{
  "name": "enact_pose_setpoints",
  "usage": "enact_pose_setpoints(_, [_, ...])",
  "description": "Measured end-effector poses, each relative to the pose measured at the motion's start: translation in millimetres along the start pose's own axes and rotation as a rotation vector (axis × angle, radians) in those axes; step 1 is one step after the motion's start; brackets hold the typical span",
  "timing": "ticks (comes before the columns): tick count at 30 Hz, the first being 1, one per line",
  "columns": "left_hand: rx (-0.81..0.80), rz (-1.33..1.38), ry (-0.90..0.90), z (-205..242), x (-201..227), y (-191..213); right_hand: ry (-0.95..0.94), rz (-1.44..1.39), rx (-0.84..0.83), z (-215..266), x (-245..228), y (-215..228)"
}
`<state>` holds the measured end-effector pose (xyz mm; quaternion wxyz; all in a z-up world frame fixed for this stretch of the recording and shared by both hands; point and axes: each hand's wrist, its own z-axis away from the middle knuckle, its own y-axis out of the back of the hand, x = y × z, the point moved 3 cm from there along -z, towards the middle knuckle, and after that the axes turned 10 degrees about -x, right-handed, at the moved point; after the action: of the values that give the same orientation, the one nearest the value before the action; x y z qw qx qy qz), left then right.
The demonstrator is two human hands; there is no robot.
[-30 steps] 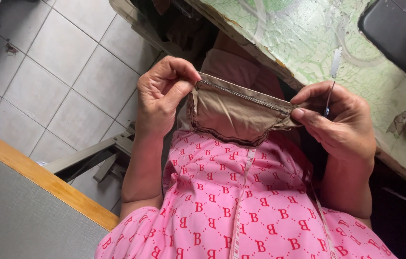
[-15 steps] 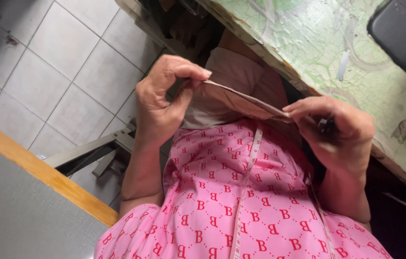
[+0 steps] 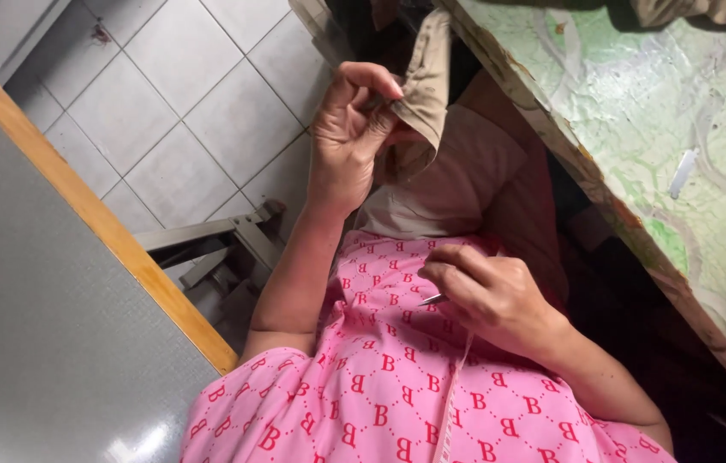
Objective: Trimming excess threads and measuring a small fabric piece at a sewing workstation.
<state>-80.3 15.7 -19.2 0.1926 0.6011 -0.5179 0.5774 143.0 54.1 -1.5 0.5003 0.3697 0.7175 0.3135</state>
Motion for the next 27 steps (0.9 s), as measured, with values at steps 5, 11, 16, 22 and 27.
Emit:
enact_pose_setpoints(5, [-0.25, 0.019, 0.002, -2.1, 7.9, -1.9, -0.267, -0.208, 0.226, -11.3, 7.6, 41.2])
enact_pose_setpoints(11, [-0.609, 0.09, 0.201, -0.7, 17.6, -31.7, -0.273, -0.253, 0.177, -50.7, 37.6, 75.5])
enact_pose_setpoints(16, [-0.471, 0.028, 0.17, -2.7, 15.5, -33.1, -0.48, -0.713, 0.252, -31.7, 66.5, 46.8])
enact_pose_setpoints(22, [-0.398, -0.277, 0.214, 4.4, 15.3, -47.1, -0.545, -1.088, 0.462, -12.9, 74.4, 32.7])
enact_pose_setpoints(27, [-0.556, -0.425, 0.096, -1.9, 22.8, -47.7, -0.479, -1.365, 0.408, -13.6, 71.7, 45.9])
